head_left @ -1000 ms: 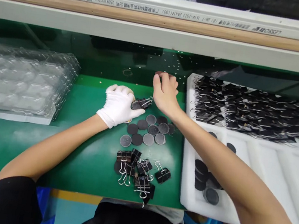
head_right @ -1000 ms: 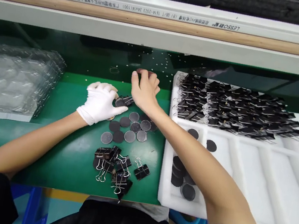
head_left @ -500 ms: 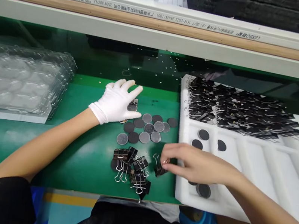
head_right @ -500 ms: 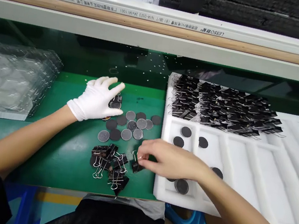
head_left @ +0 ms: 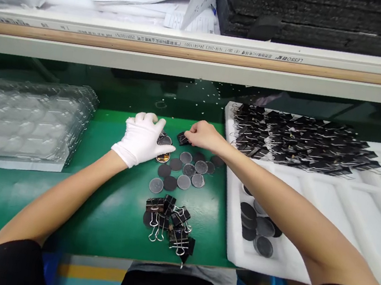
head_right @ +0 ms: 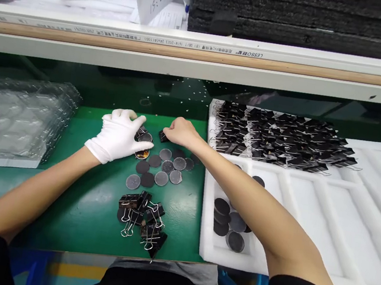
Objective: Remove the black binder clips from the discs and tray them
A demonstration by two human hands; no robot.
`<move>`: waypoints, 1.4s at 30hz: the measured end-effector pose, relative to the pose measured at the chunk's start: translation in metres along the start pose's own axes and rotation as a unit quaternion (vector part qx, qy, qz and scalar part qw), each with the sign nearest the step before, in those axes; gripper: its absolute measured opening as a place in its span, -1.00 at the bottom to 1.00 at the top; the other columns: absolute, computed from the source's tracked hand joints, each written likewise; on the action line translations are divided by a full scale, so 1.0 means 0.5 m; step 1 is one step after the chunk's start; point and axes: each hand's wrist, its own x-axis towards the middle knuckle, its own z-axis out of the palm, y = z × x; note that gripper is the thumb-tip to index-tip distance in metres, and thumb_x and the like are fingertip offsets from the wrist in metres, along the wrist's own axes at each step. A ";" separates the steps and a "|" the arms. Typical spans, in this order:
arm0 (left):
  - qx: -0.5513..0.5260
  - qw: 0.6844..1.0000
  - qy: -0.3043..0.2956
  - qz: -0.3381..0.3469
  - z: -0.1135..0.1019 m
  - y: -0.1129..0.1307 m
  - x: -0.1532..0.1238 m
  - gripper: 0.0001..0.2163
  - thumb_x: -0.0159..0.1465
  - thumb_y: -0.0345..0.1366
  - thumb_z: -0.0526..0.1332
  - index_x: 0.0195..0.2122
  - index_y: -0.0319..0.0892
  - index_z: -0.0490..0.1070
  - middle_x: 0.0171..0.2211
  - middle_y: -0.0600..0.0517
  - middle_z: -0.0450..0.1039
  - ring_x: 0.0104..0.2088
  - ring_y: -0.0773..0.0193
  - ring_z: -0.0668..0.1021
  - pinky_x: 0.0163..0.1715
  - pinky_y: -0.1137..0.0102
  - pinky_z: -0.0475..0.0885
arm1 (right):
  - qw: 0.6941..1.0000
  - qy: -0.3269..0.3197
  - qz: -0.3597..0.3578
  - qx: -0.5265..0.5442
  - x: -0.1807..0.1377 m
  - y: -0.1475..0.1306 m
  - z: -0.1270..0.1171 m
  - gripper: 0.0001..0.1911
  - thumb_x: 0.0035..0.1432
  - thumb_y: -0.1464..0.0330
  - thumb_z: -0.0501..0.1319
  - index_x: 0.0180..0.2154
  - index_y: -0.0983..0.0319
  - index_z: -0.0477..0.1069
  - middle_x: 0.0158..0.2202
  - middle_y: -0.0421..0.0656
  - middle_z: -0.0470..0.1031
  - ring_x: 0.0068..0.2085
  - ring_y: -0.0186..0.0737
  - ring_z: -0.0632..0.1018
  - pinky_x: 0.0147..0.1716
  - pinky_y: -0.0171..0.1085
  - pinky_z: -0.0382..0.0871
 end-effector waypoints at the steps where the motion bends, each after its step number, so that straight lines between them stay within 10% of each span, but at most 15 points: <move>1: -0.008 0.999 -0.021 0.037 -0.003 -0.013 0.003 -0.29 0.20 0.23 0.26 0.27 -0.08 0.36 0.31 -0.28 0.26 0.25 -0.38 0.32 0.04 -0.07 0.34 | 1.000 -0.020 0.005 0.003 0.005 -0.002 -0.001 -0.75 0.17 0.27 0.23 -0.52 0.22 0.43 -0.43 -0.08 0.59 -0.40 -0.24 0.53 -0.41 -0.29 0.30; 6: -0.038 0.972 -0.163 0.167 -0.007 -0.071 0.022 -0.44 0.38 0.02 0.12 0.38 0.06 0.22 0.32 -0.06 0.31 0.16 -0.09 0.46 0.01 0.15 0.37 | 0.992 -0.051 0.040 -0.104 0.008 -0.011 -0.027 -0.46 0.22 -0.14 0.17 -0.43 0.19 0.47 -0.32 -0.02 0.60 -0.29 -0.02 0.58 -0.29 -0.14 0.40; 13: 0.005 0.977 -0.158 0.147 -0.008 -0.064 0.032 -0.44 0.34 0.18 0.14 0.22 -0.05 0.43 -0.06 -0.11 0.52 -0.15 -0.01 0.58 -0.28 0.27 0.30 | 0.990 0.101 -0.051 -0.082 0.060 -0.039 0.012 -0.36 0.42 -0.06 -0.19 0.05 0.18 0.46 0.15 0.15 0.41 0.28 0.31 0.32 0.20 0.30 0.17; 18: 0.001 0.985 -0.125 0.116 0.005 -0.048 0.031 -0.47 0.35 0.19 0.13 0.04 -0.13 0.54 -0.18 -0.10 0.52 -0.17 -0.01 0.58 -0.28 0.27 0.27 | 0.996 0.074 -0.004 -0.047 0.109 -0.038 0.060 -0.32 0.41 -0.06 -0.27 0.27 0.10 0.29 0.38 0.10 0.13 0.44 0.25 0.03 0.31 0.36 -0.09; 42: -0.122 0.988 -0.071 0.061 0.053 -0.010 0.031 -0.52 0.29 0.07 0.28 0.10 -0.12 0.50 -0.03 -0.09 0.48 -0.11 0.04 0.58 -0.16 0.27 0.36 | 0.981 0.157 -0.020 -0.108 0.140 0.047 0.106 -0.40 0.46 0.10 -0.33 0.33 0.14 0.13 0.39 0.14 -0.01 0.43 0.29 -0.04 0.22 0.52 -0.14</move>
